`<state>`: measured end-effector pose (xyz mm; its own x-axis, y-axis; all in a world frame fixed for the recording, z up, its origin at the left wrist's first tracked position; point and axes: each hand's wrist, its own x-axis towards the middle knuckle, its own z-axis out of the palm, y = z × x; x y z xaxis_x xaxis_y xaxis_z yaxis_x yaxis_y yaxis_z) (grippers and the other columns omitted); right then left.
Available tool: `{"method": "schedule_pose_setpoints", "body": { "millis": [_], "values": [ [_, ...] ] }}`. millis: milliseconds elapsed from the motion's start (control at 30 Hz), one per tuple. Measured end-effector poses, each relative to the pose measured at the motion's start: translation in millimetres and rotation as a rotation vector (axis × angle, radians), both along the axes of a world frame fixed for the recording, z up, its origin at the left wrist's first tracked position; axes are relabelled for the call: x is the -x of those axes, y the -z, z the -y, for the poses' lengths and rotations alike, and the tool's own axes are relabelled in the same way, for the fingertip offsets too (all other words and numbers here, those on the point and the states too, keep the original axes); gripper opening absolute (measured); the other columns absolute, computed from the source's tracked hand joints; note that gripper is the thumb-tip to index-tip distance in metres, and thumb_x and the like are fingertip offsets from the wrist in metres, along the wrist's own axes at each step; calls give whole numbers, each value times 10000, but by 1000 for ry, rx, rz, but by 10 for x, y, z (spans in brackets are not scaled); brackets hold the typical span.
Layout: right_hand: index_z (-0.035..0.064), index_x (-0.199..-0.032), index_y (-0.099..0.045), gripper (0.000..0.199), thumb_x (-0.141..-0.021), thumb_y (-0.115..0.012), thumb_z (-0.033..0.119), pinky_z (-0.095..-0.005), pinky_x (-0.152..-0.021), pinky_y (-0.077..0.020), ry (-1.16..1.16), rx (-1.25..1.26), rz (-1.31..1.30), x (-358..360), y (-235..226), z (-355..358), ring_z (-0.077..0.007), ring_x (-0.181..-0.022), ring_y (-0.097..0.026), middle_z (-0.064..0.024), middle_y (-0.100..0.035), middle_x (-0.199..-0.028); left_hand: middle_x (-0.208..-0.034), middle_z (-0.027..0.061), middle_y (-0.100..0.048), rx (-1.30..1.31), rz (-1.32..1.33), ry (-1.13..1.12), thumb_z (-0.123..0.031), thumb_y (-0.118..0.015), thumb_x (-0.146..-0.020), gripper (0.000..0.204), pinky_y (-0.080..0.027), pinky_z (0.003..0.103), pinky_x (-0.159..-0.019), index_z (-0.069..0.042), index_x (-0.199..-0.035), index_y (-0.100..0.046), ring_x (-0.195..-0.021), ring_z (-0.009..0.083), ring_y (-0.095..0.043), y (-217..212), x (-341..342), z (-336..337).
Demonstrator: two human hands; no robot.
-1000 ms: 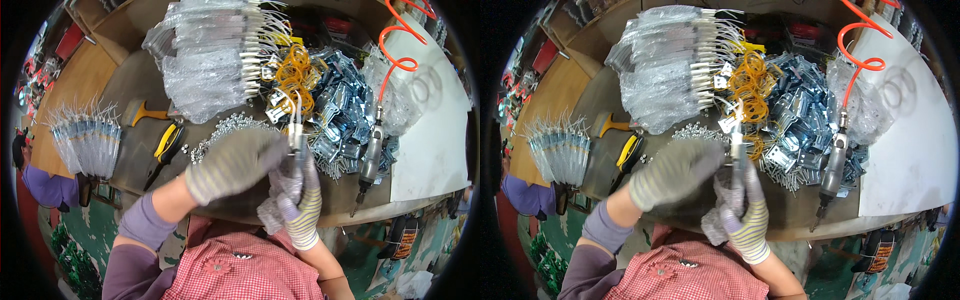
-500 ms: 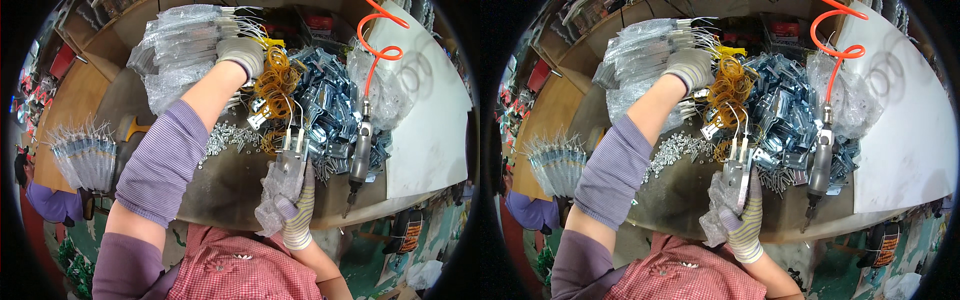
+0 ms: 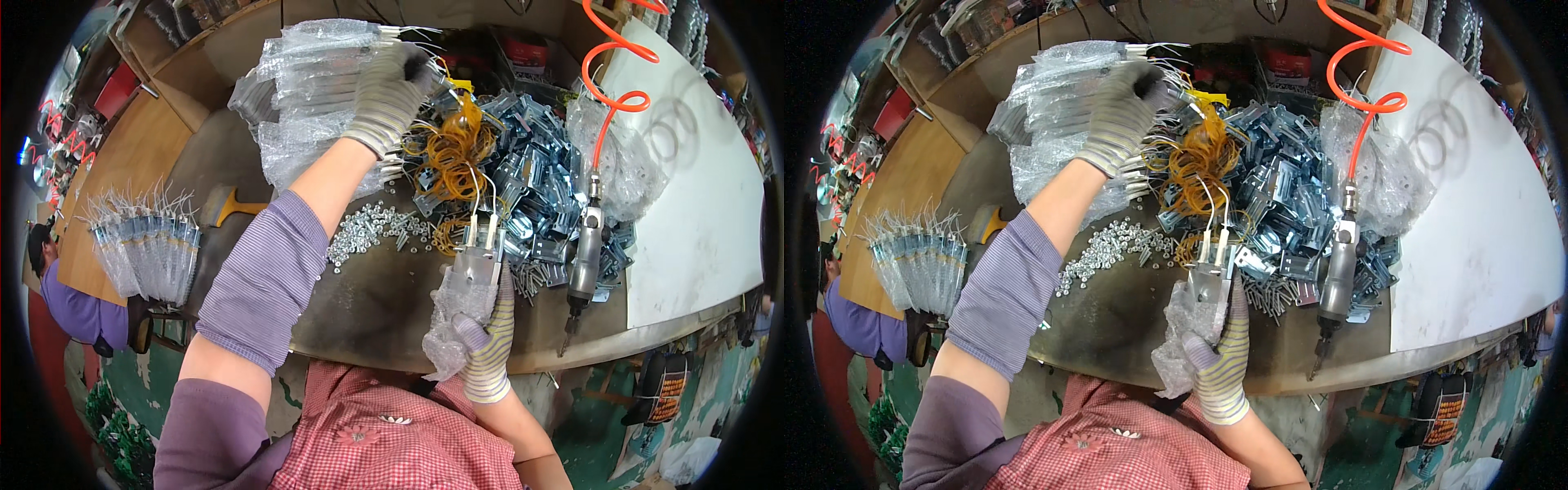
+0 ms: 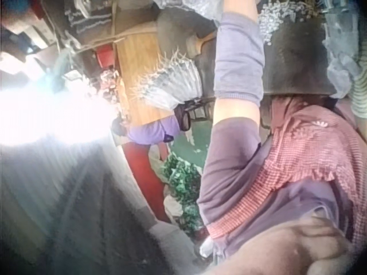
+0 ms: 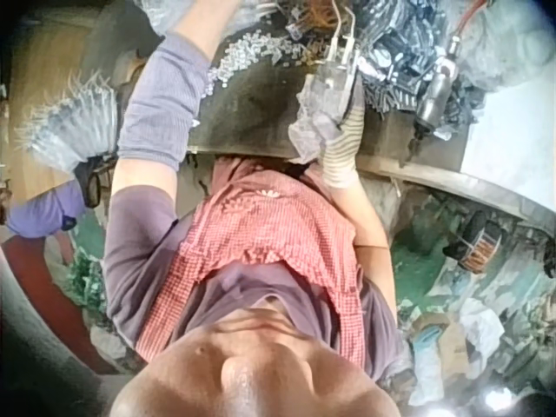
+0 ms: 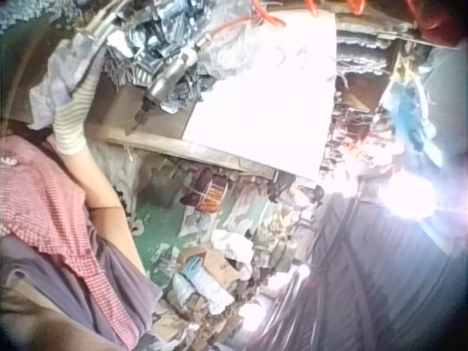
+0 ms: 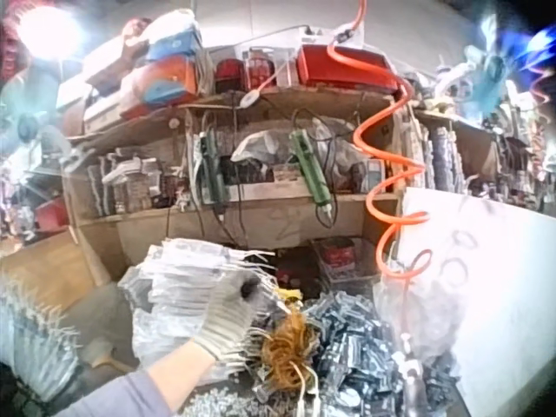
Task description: Assembling metal brackets onto electrical components using a pneumatic screwdriver at a workbench.
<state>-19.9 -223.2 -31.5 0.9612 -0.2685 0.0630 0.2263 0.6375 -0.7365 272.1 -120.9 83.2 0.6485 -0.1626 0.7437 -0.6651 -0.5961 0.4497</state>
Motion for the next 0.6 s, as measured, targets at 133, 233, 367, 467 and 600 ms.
{"method": "schedule_pose_setpoints", "body": {
  "millis": [133, 233, 367, 467, 600],
  "values": [
    [125, -1511, -266, 943, -709, -763, 120, -486, -962, -531, -10, 49, -13, 10, 36, -7, -368, -1248, -531, -161, -457, -1391, -911, 106, -683, -30, 314, -24, -146, -736, -804, 207, -528, 339, -716, -89, -989, -663, -772, 244, -666, -202, 120, -225],
    [123, -1507, -270, 935, -698, -737, 94, -494, -972, -523, -31, 41, -53, 7, -65, -6, -372, -1251, -528, -159, -450, -1396, -853, 100, -633, -482, 545, -90, -140, -677, -831, 110, -523, 367, -646, -115, -933, -645, -730, 282, -643, -370, 390, -240],
    [118, -1514, -269, 923, -698, -699, 88, -501, -1046, -461, -110, -53, -45, 23, -140, -69, -353, -1282, -505, -154, -454, -1397, -798, 107, -593, -657, 279, 14, -88, -594, -802, 79, -536, 358, -580, -101, -871, -631, -693, 278, -656, -289, 1591, -169],
    [101, -1526, -249, 942, -741, -767, 150, -391, -1105, -396, -299, -20, -94, 92, -289, -181, -262, -1338, -446, -104, -427, -1450, -824, 101, -587, -788, -216, 143, -124, -623, -800, 90, -544, 372, -575, -71, -870, -638, -725, 278, -663, -177, 2332, -295],
    [117, -1548, -203, 1012, -728, -795, 148, -408, -1114, -384, -425, -148, -244, 201, -129, -200, -277, -1322, -459, -111, -433, -1448, -875, 90, -610, -365, -366, 306, -223, -737, -790, 220, -524, 364, -651, -71, -925, -654, -739, 256, -636, 92, 2516, -534]
  ]
}}
